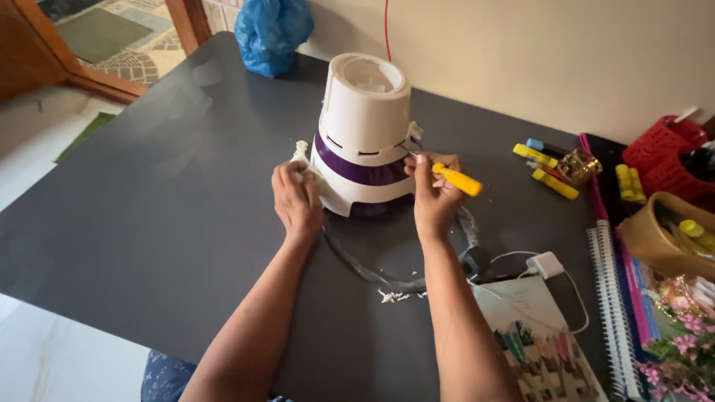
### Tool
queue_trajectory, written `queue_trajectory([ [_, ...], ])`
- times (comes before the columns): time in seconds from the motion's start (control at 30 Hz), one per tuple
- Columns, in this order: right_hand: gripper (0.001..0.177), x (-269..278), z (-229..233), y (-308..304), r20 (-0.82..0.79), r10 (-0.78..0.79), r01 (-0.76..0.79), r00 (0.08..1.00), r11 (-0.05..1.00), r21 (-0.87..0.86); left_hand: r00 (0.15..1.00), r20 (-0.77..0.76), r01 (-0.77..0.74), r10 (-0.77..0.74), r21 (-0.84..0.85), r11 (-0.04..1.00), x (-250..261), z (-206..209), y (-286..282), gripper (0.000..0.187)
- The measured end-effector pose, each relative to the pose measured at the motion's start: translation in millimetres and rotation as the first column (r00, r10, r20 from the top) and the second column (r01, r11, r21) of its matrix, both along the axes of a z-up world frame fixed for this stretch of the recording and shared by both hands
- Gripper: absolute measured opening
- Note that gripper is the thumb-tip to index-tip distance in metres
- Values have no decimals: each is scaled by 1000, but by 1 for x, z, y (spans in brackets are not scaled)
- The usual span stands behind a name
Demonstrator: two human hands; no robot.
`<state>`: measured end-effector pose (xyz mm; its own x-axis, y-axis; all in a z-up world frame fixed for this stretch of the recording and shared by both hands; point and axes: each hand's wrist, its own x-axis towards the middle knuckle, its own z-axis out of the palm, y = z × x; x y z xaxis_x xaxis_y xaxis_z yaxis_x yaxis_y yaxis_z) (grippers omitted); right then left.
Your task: The person uses a yellow screwdriver to unscrew and remove a purple band from a white cylindrical appliance. They then use a white cloth to wipe the surface of the appliance while continuing to manipulate the band with the screwdriver.
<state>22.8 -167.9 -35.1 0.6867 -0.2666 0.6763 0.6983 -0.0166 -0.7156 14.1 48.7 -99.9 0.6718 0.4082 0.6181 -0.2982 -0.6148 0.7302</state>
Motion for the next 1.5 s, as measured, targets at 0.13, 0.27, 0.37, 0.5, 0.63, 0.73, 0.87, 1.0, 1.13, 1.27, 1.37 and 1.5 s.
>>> queue_trajectory([
  [0.13, 14, -3, 13, -3, -33, 50, -50, 998, 999, 17, 972, 147, 179, -184, 52, 983, -8, 8, -4, 45],
  [0.27, 16, 0, 29, -15, -71, -4, 5, 997, 1000, 9, 967, 163, 179, -194, 102, 978, -5, 16, -2, 46],
  [0.37, 10, 6, 37, -21, -53, -29, 22, 998, 992, -125, 965, 165, 188, -203, 102, 977, -3, 14, -1, 47],
  [0.5, 6, 9, 39, -21, -56, -8, 3, 998, 996, -86, 969, 151, 183, -197, 99, 978, -4, 14, -1, 47],
  [0.63, 10, 5, 35, -15, -1, -43, 42, 999, 990, -134, 964, 155, 205, -215, 83, 975, -3, 13, -2, 49],
  [0.73, 14, 7, 37, -12, 36, -25, 29, 999, 992, -122, 959, 173, 212, -225, 87, 973, -1, 12, -2, 50],
  [0.87, 15, 8, 35, -12, 6, 5, -4, 1000, 996, -86, 918, 260, 242, -298, 228, 943, -1, 20, -8, 62],
  [1.0, 16, 9, 33, -11, -2, 18, -19, 1000, 997, -71, 897, 280, 192, -343, 452, 871, -12, 30, -19, 74],
  [1.13, 15, 9, 33, -12, 44, -49, 57, 998, 980, -189, 909, 258, 154, -327, 521, 840, -15, 34, -20, 74],
  [1.27, 17, 9, 38, -14, 62, -63, 76, 996, 967, -244, 908, 246, 179, -339, 503, 846, -18, 35, -20, 71],
  [1.37, 14, 8, 40, -13, 84, -126, 146, 988, 942, -303, 907, 254, 175, -337, 500, 848, -19, 35, -20, 71],
  [1.5, 8, 4, 46, -11, 203, -262, 329, 943, 816, -475, 908, 251, 176, -335, 497, 850, -20, 35, -22, 71],
])
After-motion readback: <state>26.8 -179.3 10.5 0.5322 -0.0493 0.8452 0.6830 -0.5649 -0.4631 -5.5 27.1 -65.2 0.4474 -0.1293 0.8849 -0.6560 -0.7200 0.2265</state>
